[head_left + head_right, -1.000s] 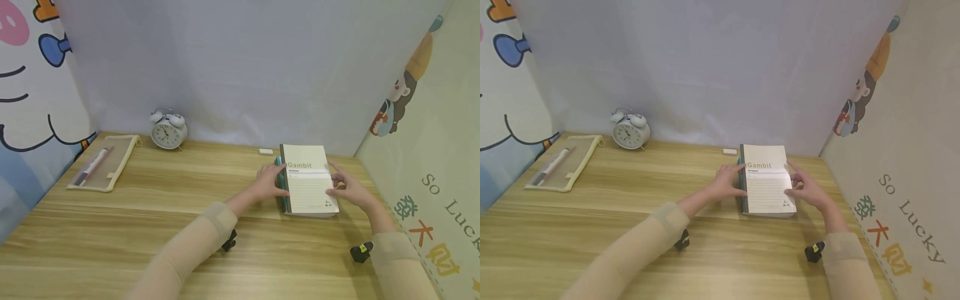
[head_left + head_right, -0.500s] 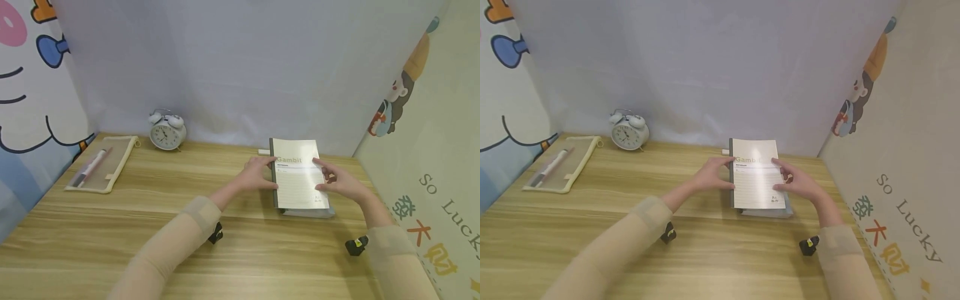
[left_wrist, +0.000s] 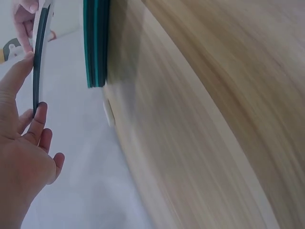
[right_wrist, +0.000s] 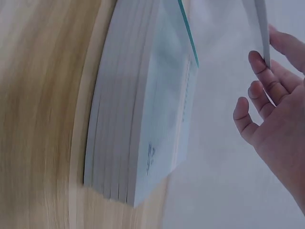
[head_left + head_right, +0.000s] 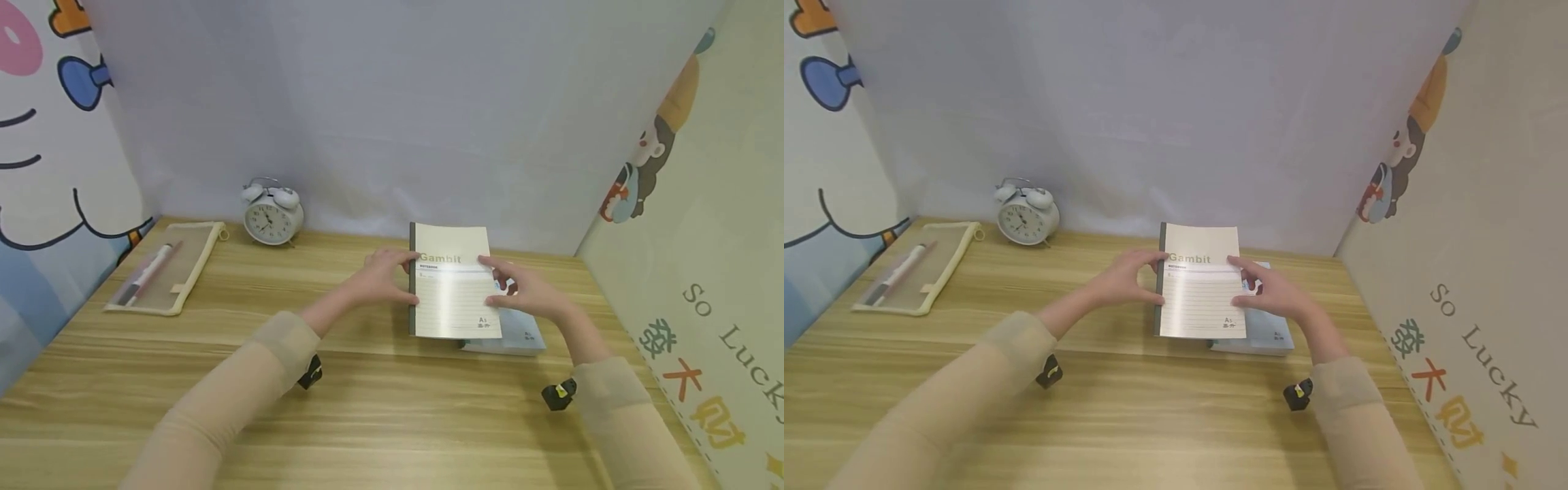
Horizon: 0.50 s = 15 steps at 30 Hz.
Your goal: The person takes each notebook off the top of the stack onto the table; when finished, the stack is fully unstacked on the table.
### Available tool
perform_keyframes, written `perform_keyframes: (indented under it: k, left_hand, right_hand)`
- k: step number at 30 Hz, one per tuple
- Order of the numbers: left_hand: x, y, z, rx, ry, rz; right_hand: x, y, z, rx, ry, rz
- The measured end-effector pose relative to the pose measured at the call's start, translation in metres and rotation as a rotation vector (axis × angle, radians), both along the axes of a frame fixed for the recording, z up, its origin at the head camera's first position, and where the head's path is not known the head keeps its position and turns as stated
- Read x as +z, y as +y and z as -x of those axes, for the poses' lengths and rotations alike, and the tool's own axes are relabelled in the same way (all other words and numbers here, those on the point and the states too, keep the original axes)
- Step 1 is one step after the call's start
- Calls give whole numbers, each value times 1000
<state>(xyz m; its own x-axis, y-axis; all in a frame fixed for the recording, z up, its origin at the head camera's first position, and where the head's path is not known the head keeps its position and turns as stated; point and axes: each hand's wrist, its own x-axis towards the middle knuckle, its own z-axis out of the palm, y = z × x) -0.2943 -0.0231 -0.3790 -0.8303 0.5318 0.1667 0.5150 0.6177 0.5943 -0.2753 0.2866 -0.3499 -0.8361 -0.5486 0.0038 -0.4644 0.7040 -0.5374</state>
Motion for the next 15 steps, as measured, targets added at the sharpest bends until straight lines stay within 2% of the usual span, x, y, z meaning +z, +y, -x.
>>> perform_keyframes:
  k: [4, 8, 13, 15]
  left_hand:
    - [-4, -17, 1, 1, 3, 23]
    - [-10, -31, 1, 8, -1, 43]
    - [-19, -44, 0, 0, -2, 69]
    - [-23, -47, -1, -3, -2, 80]
  right_hand:
    - [-5, -13, 1, 31, -39, 4]
    - [-13, -28, 4, 37, -33, 9]
    - [-26, -41, 6, 10, -9, -9]
    - [-32, -45, 8, 1, -24, -22]
